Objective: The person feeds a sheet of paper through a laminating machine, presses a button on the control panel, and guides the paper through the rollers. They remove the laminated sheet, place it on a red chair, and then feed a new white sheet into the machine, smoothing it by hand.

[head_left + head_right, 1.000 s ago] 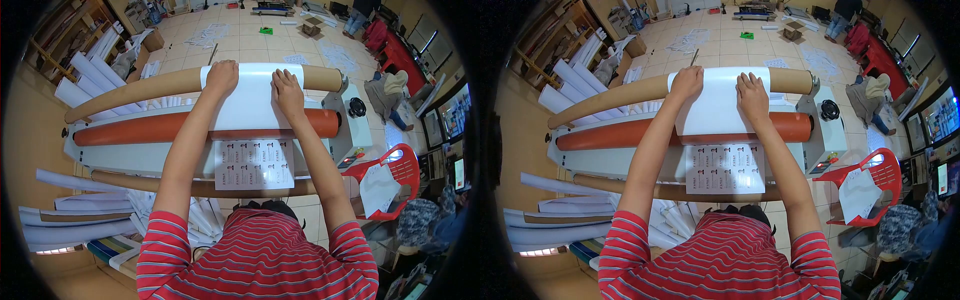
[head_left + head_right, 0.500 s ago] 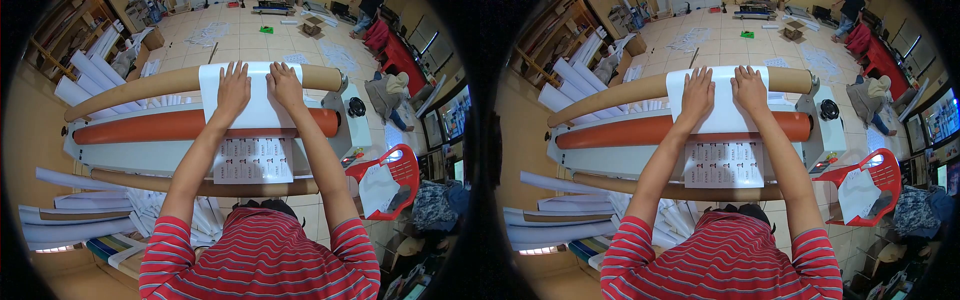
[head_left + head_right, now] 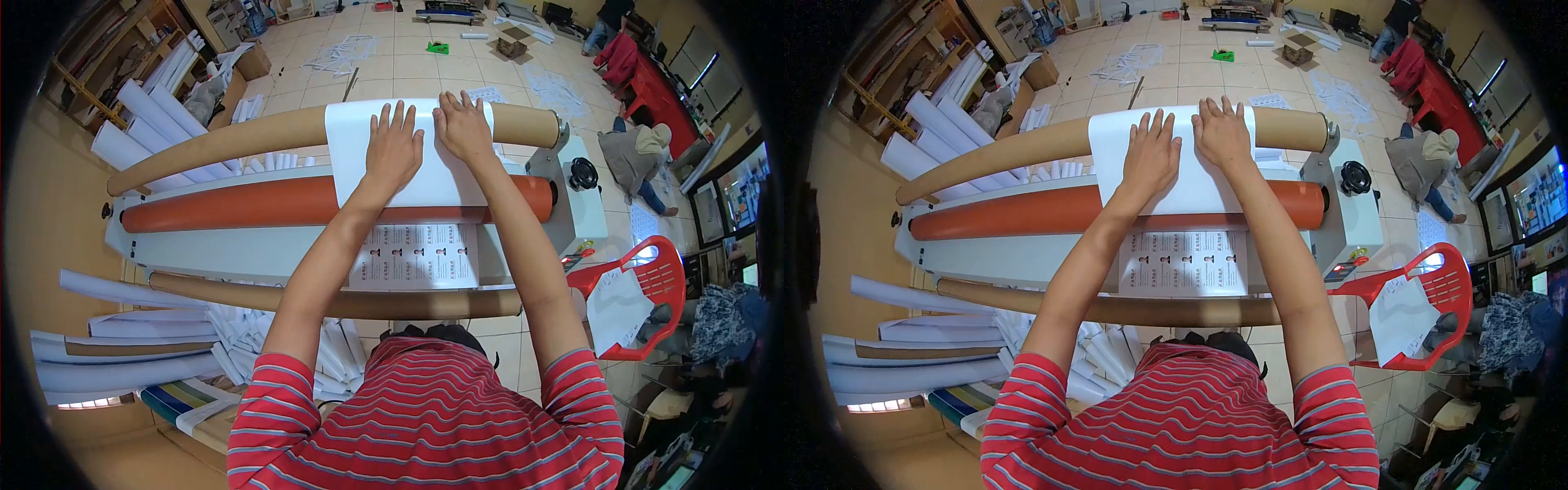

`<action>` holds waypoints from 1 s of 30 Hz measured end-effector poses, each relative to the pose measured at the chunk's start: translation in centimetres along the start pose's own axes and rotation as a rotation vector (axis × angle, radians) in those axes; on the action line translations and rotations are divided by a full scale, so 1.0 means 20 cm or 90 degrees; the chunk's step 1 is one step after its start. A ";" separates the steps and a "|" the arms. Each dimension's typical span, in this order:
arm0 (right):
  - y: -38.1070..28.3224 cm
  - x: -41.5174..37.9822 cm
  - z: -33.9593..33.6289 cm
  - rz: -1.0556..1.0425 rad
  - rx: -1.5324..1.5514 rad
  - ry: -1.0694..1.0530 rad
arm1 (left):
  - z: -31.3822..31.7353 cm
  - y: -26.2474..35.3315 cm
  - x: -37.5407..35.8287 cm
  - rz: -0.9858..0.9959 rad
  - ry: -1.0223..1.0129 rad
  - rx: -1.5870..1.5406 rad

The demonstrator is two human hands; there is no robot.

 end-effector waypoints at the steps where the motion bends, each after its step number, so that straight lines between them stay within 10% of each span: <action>1: 0.00 0.00 0.01 -0.005 0.007 0.024 | 0.01 -0.01 0.01 0.000 0.000 0.001; 19: -0.06 -0.20 0.00 -0.031 0.113 0.018 | 0.05 -0.17 0.17 0.007 -0.088 -0.039; 30: -0.07 -0.09 0.00 -0.019 0.071 0.007 | -0.07 -0.05 0.01 0.035 0.112 -0.077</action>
Point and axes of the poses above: each hand's wrist, its own x-axis towards the middle knuckle, its own z-axis out of the palm, y = z × x, the point moved 2 cm from there along x, towards the middle knuckle, and after that the axes turned 14 degrees about z, right-handed, at the moved point
